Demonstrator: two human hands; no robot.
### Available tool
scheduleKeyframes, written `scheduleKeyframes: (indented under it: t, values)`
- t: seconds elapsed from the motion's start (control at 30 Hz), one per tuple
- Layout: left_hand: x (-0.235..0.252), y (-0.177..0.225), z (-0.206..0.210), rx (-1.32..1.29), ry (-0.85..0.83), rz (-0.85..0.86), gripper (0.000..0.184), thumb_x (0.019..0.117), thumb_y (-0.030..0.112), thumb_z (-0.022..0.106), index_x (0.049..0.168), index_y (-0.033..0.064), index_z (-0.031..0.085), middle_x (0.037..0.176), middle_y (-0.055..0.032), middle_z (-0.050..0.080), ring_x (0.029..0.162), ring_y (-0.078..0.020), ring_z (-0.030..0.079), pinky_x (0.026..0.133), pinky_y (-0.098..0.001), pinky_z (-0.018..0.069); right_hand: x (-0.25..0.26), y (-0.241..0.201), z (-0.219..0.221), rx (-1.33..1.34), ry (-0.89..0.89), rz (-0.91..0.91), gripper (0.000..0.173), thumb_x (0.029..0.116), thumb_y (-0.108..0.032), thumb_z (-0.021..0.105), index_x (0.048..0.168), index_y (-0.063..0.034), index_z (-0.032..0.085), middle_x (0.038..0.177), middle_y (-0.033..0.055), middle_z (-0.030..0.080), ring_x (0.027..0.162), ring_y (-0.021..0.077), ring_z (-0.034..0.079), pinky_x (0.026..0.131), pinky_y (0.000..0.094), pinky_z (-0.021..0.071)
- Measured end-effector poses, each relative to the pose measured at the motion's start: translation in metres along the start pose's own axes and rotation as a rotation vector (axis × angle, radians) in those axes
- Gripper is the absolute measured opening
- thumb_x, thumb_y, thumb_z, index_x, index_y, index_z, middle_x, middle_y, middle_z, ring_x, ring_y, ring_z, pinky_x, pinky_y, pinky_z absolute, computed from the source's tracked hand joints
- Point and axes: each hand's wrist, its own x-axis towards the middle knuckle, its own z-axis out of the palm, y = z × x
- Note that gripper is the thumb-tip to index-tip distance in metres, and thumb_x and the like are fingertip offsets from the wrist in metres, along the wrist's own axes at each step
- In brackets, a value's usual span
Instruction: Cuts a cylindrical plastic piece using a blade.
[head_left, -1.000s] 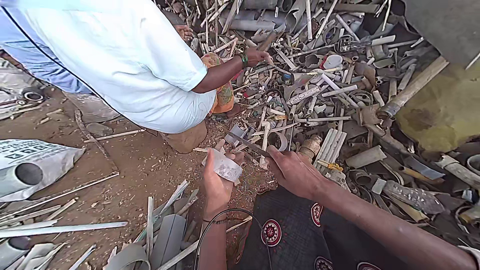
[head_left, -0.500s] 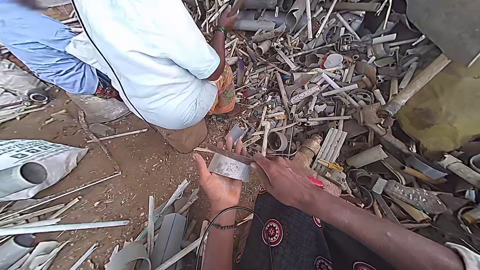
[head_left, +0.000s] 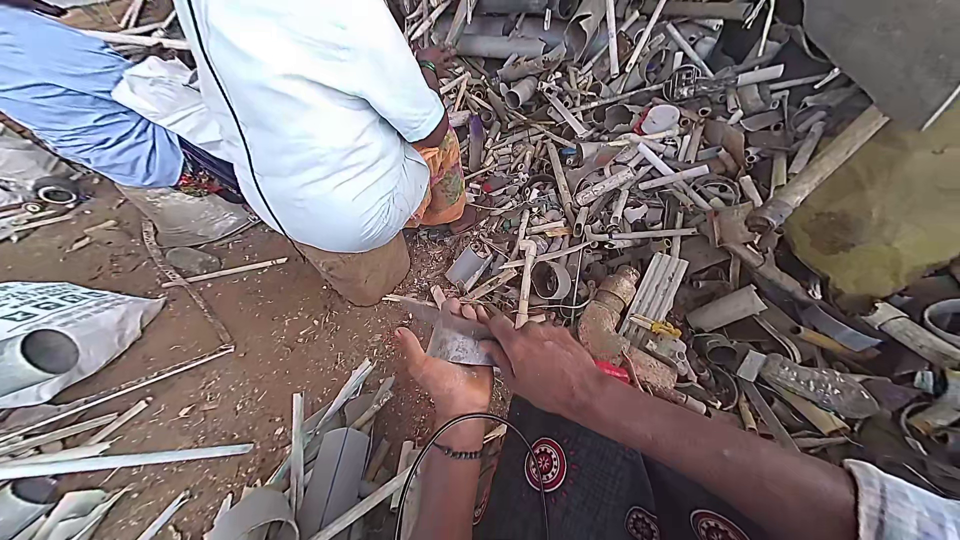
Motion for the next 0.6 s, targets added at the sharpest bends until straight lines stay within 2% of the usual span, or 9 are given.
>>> scheduleKeyframes:
  t: [0.07,0.1,0.17,0.23,0.3,0.4,0.47,0.53,0.6]
  values:
    - [-0.001,0.0,-0.004,0.037,0.035,0.019,0.075,0.1058,0.061,0.008,0.128,0.0038,0.052,0.095,-0.0056,0.07,0.085,-0.0131,0.071,0.079,-0.0303,0.0596,-0.004,-0.009,0.006,-0.016,-0.041,-0.056,0.046,0.1126,-0.039,0.031,0.13,-0.0045,0.055,0.099,0.0225,0.068,0.097,0.0428,0.069,0.078,0.0555,0.0534]
    - [-0.001,0.0,-0.004,0.031,0.047,0.016,0.073,0.1065,0.059,0.008,0.128,0.0041,0.051,0.094,-0.0049,0.069,0.084,-0.0127,0.071,0.079,-0.0298,0.0595,-0.003,-0.012,0.004,-0.021,-0.065,-0.054,0.046,0.1129,-0.04,0.03,0.13,-0.0047,0.054,0.1,0.0225,0.067,0.098,0.0426,0.069,0.079,0.0552,0.0532]
    - [0.001,0.002,0.0,0.028,0.049,-0.007,0.071,0.1056,0.061,0.01,0.116,0.0085,0.057,0.086,-0.0028,0.07,0.077,-0.0129,0.071,0.073,-0.0304,0.0612,0.002,-0.008,-0.004,-0.007,-0.031,-0.004,0.049,0.1128,-0.04,0.03,0.136,-0.0052,0.054,0.105,0.0238,0.068,0.1,0.0436,0.069,0.08,0.0573,0.0537]
    - [-0.001,0.002,-0.004,0.016,-0.013,-0.034,0.075,0.1039,0.065,0.009,0.126,0.0094,0.055,0.098,-0.0055,0.071,0.087,-0.0165,0.071,0.077,-0.0352,0.0597,0.005,-0.002,-0.01,-0.027,0.003,0.03,0.05,0.1127,-0.042,0.03,0.139,-0.007,0.053,0.108,0.023,0.068,0.104,0.0426,0.068,0.084,0.0566,0.0528]
    - [-0.002,0.001,-0.002,-0.001,0.003,-0.035,0.074,0.1038,0.064,0.008,0.12,0.0093,0.056,0.091,-0.0041,0.069,0.081,-0.0145,0.071,0.074,-0.0327,0.0607,0.004,-0.004,-0.008,-0.038,-0.001,-0.035,0.049,0.1126,-0.04,0.031,0.138,-0.0053,0.054,0.105,0.0239,0.068,0.102,0.0437,0.068,0.083,0.057,0.053]
    - [-0.002,0.005,-0.007,-0.036,-0.024,-0.065,0.083,0.1022,0.066,0.004,0.138,0.0051,0.047,0.11,-0.0071,0.07,0.096,-0.015,0.071,0.086,-0.0312,0.0586,0.003,-0.013,-0.001,-0.067,-0.045,-0.15,0.046,0.1128,-0.04,0.031,0.128,-0.0036,0.055,0.098,0.0235,0.067,0.095,0.0441,0.069,0.077,0.0564,0.0525]
    - [0.001,0.007,-0.007,-0.021,-0.045,-0.069,0.084,0.1022,0.066,0.003,0.141,0.0032,0.043,0.114,-0.009,0.069,0.102,-0.0166,0.07,0.09,-0.0329,0.0574,0.007,-0.011,0.002,-0.058,-0.029,-0.165,0.047,0.1125,-0.042,0.031,0.127,-0.0053,0.056,0.099,0.0228,0.067,0.095,0.0435,0.069,0.075,0.0562,0.0518]
    - [0.003,0.008,-0.006,-0.017,-0.026,-0.061,0.078,0.1043,0.062,0.005,0.137,0.004,0.046,0.108,-0.007,0.07,0.097,-0.0148,0.071,0.088,-0.0316,0.0583,0.01,-0.008,0.006,-0.01,-0.017,-0.16,0.047,0.1125,-0.041,0.031,0.13,-0.0059,0.056,0.1,0.0223,0.068,0.097,0.0427,0.068,0.078,0.0561,0.0519]
    - [0.003,0.01,-0.003,0.002,0.055,-0.052,0.065,0.1074,0.056,0.011,0.125,0.0072,0.051,0.098,-0.0045,0.07,0.089,-0.0128,0.071,0.081,-0.0303,0.0597,0.012,-0.005,0.006,0.064,0.033,-0.126,0.049,0.1126,-0.042,0.03,0.135,-0.0061,0.056,0.099,0.0224,0.069,0.097,0.0428,0.069,0.081,0.0573,0.0529]
